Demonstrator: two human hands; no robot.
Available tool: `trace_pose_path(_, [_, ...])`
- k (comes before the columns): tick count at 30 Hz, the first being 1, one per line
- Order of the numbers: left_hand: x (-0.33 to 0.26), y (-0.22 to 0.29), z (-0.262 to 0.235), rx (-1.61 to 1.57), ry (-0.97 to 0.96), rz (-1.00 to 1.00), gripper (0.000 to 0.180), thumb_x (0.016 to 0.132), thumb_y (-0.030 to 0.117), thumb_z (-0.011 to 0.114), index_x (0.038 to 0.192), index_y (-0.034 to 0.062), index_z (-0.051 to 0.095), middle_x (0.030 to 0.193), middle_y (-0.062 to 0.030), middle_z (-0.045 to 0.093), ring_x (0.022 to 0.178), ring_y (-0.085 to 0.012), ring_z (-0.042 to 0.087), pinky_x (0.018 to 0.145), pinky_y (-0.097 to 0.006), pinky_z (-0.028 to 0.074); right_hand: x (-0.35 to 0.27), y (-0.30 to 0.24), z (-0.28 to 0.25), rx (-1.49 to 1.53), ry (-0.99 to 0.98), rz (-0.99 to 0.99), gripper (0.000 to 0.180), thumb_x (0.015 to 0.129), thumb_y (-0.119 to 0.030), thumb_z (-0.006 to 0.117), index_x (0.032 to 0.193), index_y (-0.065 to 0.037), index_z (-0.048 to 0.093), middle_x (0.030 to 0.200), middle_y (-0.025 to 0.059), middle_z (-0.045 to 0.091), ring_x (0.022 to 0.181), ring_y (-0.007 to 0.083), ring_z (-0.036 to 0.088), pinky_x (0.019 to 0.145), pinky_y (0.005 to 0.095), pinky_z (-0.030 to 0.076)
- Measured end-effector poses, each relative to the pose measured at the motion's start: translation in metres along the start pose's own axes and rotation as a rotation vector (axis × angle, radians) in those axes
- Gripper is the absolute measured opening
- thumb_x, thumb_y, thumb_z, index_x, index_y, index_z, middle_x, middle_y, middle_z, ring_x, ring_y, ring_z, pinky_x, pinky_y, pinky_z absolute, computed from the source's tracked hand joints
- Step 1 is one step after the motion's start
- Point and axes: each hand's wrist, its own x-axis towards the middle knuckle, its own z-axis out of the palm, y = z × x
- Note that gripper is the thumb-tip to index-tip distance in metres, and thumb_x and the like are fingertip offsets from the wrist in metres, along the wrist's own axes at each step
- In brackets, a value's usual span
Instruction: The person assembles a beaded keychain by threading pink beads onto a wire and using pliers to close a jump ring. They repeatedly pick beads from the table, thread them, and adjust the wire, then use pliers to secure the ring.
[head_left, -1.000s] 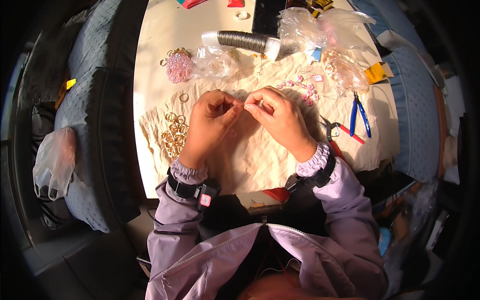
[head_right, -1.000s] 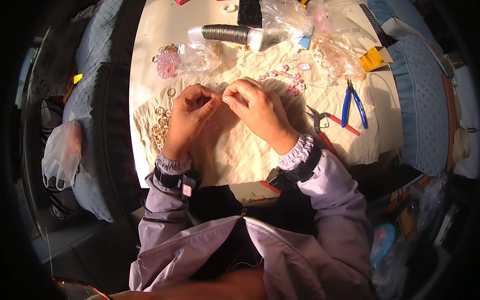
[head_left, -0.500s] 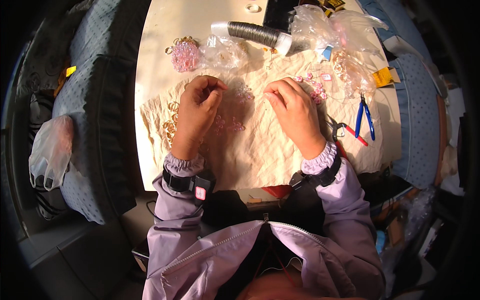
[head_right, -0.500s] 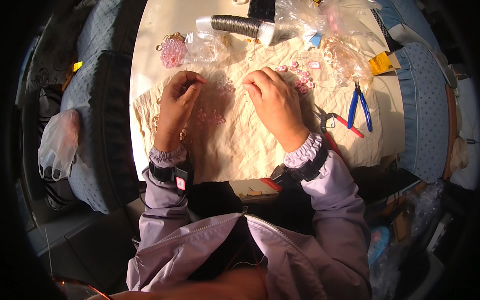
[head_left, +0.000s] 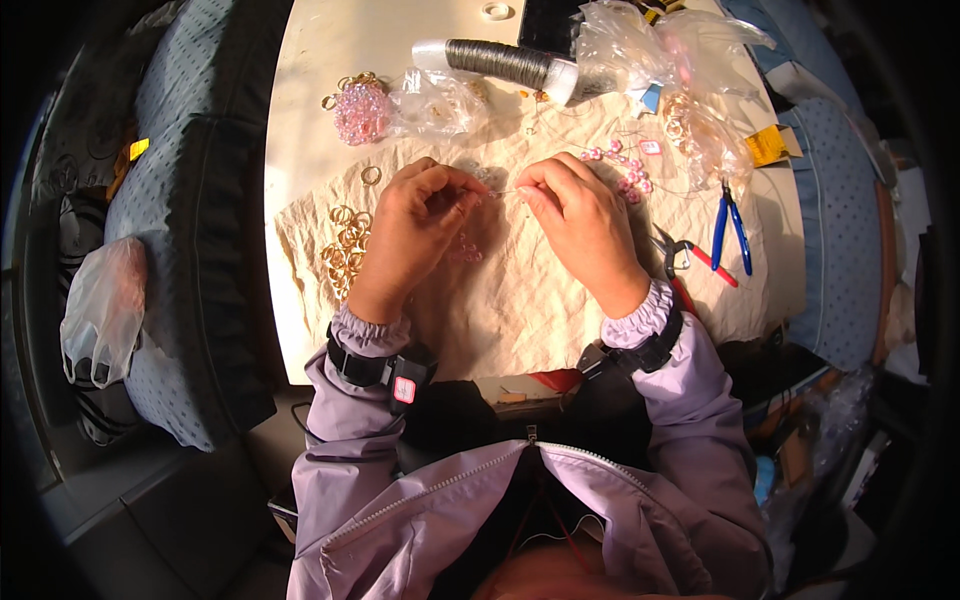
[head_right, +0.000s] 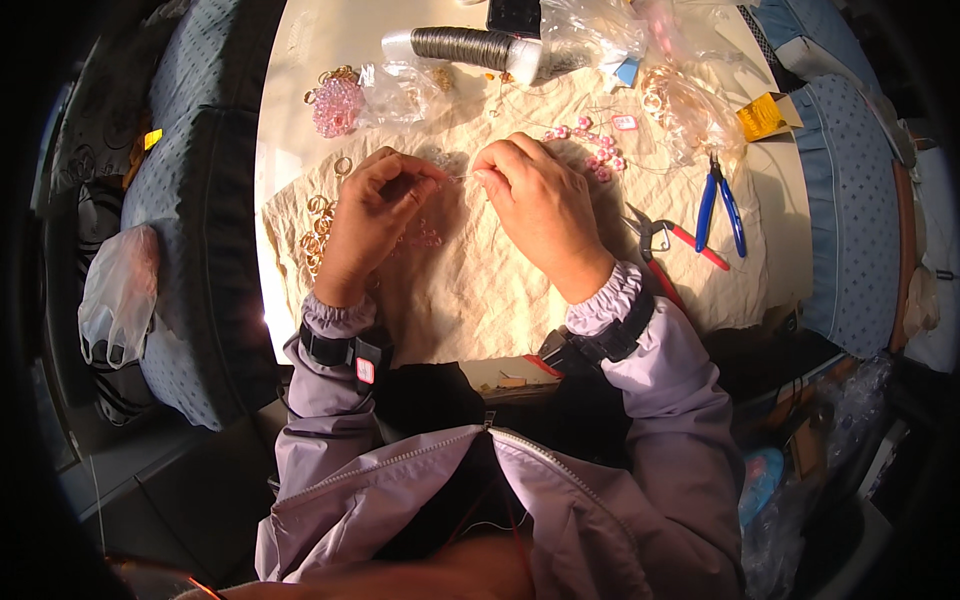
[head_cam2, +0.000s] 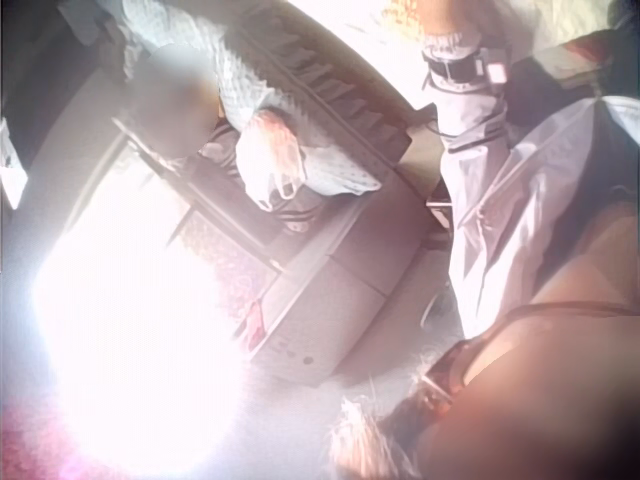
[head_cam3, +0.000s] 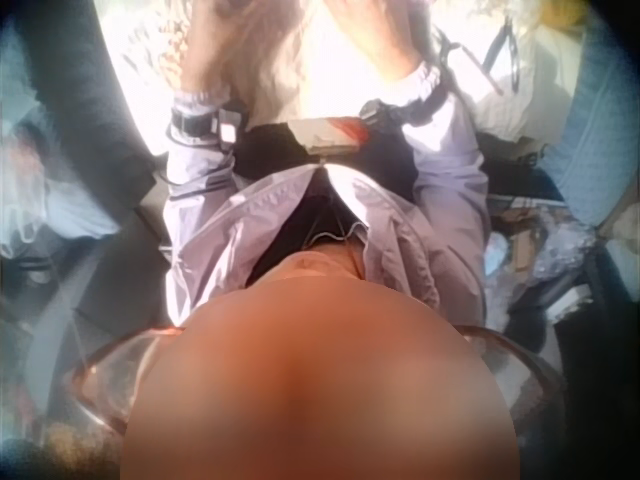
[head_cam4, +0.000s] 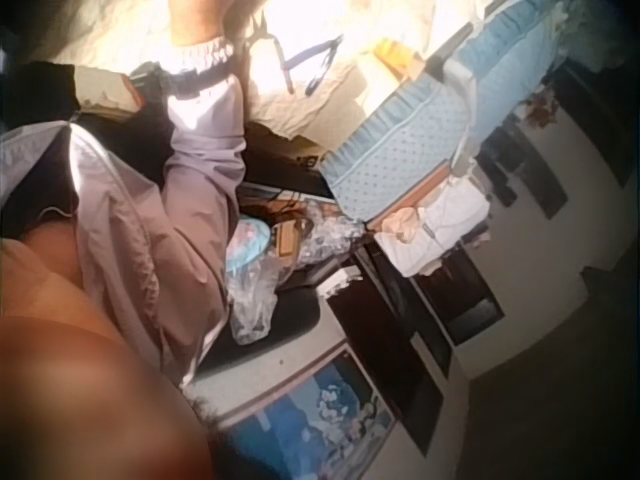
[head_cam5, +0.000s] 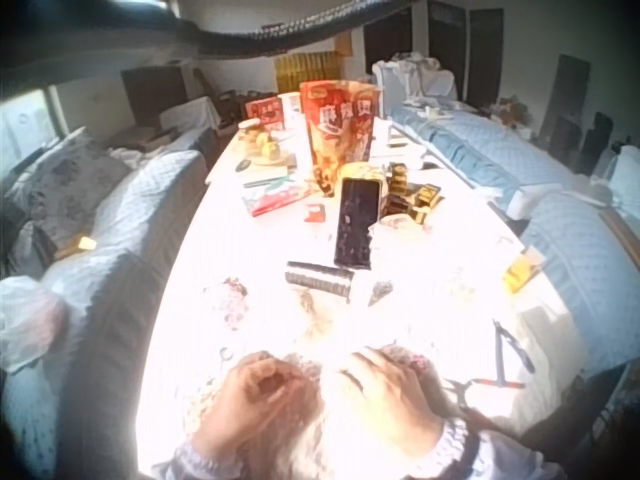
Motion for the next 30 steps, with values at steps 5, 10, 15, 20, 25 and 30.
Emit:
trace_pose_path(5, [-0.0013,0.0016,-0.0012,0.028,0.032,0.043,0.007,0.098,-0.002,0.075,0.105,-0.0019,0.076,0.102,-0.0062,0.067,0.089,-0.0123,0.067,0.079,-0.026,0.055,-0.0003,-0.0005,0.0003,0.017,-0.016,-0.02,0.009,0.1,-0.014,0.073,0.104,-0.01,0.066,0.101,0.008,0.069,0.094,0.0333,0.071,0.081,0.0437,0.057])
trace_pose_path(10, [-0.0005,0.0039,-0.0041,0.028,0.021,0.001,0.01,0.101,-0.003,0.071,0.11,-0.0018,0.074,0.1,-0.0025,0.065,0.087,-0.0091,0.062,0.079,-0.024,0.051,-0.0014,-0.0005,-0.0004,0.015,-0.009,-0.014,0.008,0.1,-0.013,0.072,0.104,-0.01,0.066,0.102,0.008,0.069,0.094,0.0333,0.071,0.081,0.0434,0.057])
trace_pose_path(15, [-0.0009,0.0041,-0.002,0.028,0.039,0.051,0.01,0.099,-0.004,0.071,0.108,-0.0027,0.074,0.098,-0.0041,0.063,0.082,-0.0099,0.059,0.075,-0.025,0.05,-0.0009,-0.0017,-0.0001,0.008,-0.007,-0.012,0.008,0.1,-0.011,0.072,0.104,-0.01,0.066,0.102,0.0079,0.069,0.094,0.0333,0.072,0.081,0.0434,0.057])
trace_pose_path(20, [-0.0002,0.0044,-0.0019,0.046,0.035,0.043,0.008,0.099,-0.002,0.071,0.106,-0.0031,0.075,0.099,-0.0047,0.064,0.083,-0.0104,0.06,0.075,-0.026,0.05,0.0001,-0.0038,0.0017,0.012,0.013,-0.016,0.007,0.1,-0.01,0.073,0.104,-0.008,0.067,0.101,0.0091,0.07,0.092,0.0323,0.072,0.079,0.0422,0.058])
trace_pose_path(25, [-0.0008,0.0043,-0.001,0.026,0.032,0.043,0.007,0.1,-0.001,0.072,0.106,-0.0031,0.076,0.1,-0.0049,0.065,0.084,-0.0109,0.061,0.075,-0.026,0.052,0.001,-0.0031,0.0028,-0.007,0.003,0.0,0.008,0.1,-0.012,0.072,0.104,-0.01,0.065,0.102,0.0079,0.07,0.094,0.0335,0.072,0.081,0.0437,0.058])
trace_pose_path(30, [0.0,0.0017,-0.0002,0.022,0.029,0.051,0.007,0.101,0.0,0.072,0.106,-0.003,0.076,0.1,-0.0051,0.065,0.083,-0.0108,0.062,0.074,-0.027,0.052,0.0005,-0.002,0.0029,-0.013,0.025,-0.012,0.008,0.1,-0.012,0.073,0.104,-0.01,0.065,0.102,0.0079,0.07,0.093,0.0337,0.072,0.08,0.0437,0.058])
